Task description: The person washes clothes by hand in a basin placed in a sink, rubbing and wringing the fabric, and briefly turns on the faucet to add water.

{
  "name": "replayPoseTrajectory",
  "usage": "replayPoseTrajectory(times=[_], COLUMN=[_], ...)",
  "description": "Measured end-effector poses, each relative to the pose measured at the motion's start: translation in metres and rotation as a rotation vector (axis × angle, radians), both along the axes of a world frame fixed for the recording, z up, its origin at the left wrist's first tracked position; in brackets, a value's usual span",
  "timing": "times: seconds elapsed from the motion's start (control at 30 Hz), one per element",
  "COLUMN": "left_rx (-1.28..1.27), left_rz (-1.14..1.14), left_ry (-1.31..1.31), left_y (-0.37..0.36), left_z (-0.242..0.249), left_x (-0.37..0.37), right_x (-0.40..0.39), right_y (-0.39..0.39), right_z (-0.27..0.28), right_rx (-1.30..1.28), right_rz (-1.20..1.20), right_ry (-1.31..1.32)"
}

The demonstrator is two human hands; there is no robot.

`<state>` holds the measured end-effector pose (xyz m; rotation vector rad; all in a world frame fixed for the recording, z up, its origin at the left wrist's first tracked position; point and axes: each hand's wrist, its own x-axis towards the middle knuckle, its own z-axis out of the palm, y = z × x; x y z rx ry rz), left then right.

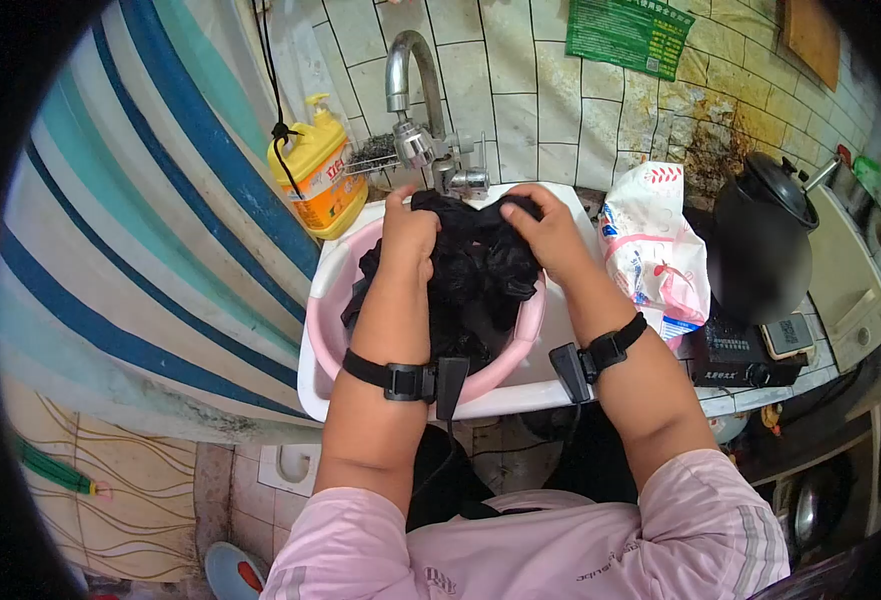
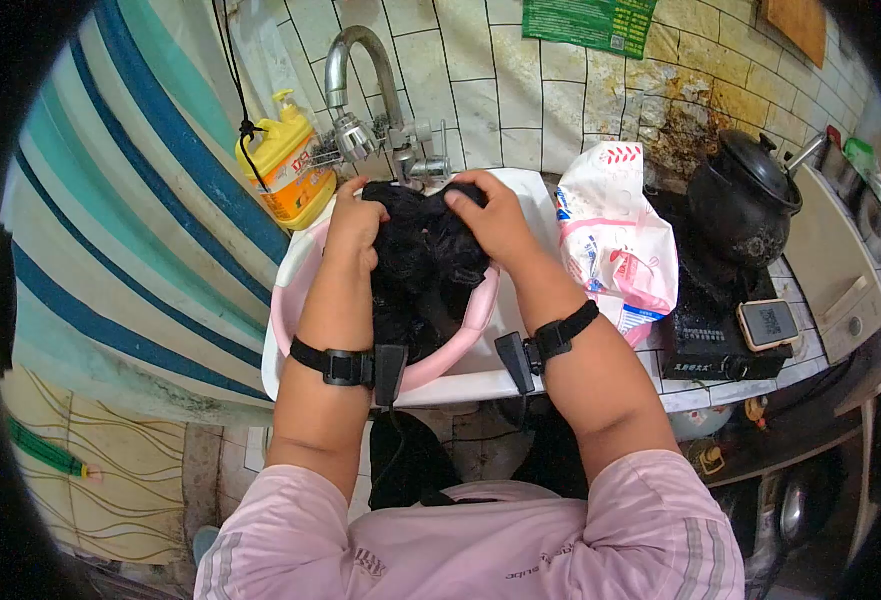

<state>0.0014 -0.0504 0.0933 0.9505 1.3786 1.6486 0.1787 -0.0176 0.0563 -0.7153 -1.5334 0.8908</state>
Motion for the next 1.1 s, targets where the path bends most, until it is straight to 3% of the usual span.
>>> replayPoseTrajectory(times=[0.03, 0.1, 0.13, 0.17, 0.23, 0.3, 0.37, 0.43, 0.47, 0.53, 0.67, 0.77, 0.8, 0.83, 0.87, 0.9, 0.93, 0.97, 1.0, 1.03, 1.1], left_rx=[-0.120, -0.235, -0.313, -0.388, -0.361, -0.314, -0.393, -0.361, -0.446, -0.388, -0.235, -0.305, -0.300, -0.331, -0.359, -0.354, -0.389, -0.419, -0.370, -0.376, -0.241], left_rz=[0.044, 0.088, -0.065, -0.218, -0.248, -0.175, -0.290, -0.606, -0.694, -0.690, -0.807, -0.842, -0.837, -0.739, -0.641, -0.634, -0.559, -0.485, -0.455, -0.457, -0.390], left_ry=[0.113, 0.224, 0.380, 0.534, 0.590, 0.754, 0.872, 1.407, 1.538, 1.500, 1.469, 1.553, 1.555, 1.445, 1.332, 1.333, 1.072, 0.812, 0.648, 0.651, 0.474], left_y=[0.002, 0.013, 0.027, 0.035, 0.025, 0.026, 0.038, 0.041, 0.046, 0.041, 0.046, 0.055, 0.061, 0.067, 0.073, 0.063, 0.042, 0.025, 0.018, 0.016, 0.012], left_z=[-0.002, -0.013, -0.029, -0.037, -0.036, -0.041, -0.045, -0.046, -0.046, -0.050, -0.062, -0.068, -0.077, -0.086, -0.094, -0.082, -0.057, -0.038, -0.032, -0.030, -0.026], left_x=[0.000, -0.007, -0.016, -0.021, -0.015, -0.014, -0.021, -0.022, -0.018, -0.018, -0.023, -0.021, -0.022, -0.023, -0.025, -0.019, -0.008, 0.000, 0.001, 0.003, 0.009], right_x=[0.001, 0.005, 0.006, 0.004, -0.001, -0.010, -0.019, -0.029, -0.036, -0.051, -0.061, -0.053, -0.048, -0.042, -0.034, -0.024, -0.015, -0.009, -0.003, 0.000, 0.004], right_y=[-0.001, 0.001, 0.001, -0.006, -0.027, -0.035, -0.040, -0.042, -0.038, -0.031, -0.029, -0.026, -0.020, -0.013, -0.006, -0.001, 0.004, 0.008, 0.008, 0.009, 0.009], right_z=[-0.003, -0.008, -0.011, -0.009, -0.001, 0.004, 0.009, 0.010, 0.005, -0.010, -0.010, -0.007, -0.011, -0.012, -0.012, -0.012, -0.012, -0.012, -0.010, -0.009, 0.001], right_rx=[0.000, 0.361, 0.449, 0.453, 0.327, 0.254, 0.172, 0.110, 0.112, 0.180, 0.126, 0.142, 0.056, -0.023, -0.014, -0.010, -0.007, -0.004, -0.205, -0.396, -0.548], right_rz=[-0.001, 0.211, 0.294, 0.294, 0.318, 0.326, 0.327, 0.396, 0.394, 0.461, 0.591, 0.684, 0.775, 0.856, 0.849, 0.808, 0.763, 0.763, 0.627, 0.483, 0.433], right_ry=[-0.001, -0.415, -0.572, -0.576, -1.047, -1.200, -1.349, -1.570, -1.576, -1.900, -1.965, -1.787, -1.622, -1.452, -1.456, -1.232, -1.007, -1.006, -0.736, -0.459, -0.056])
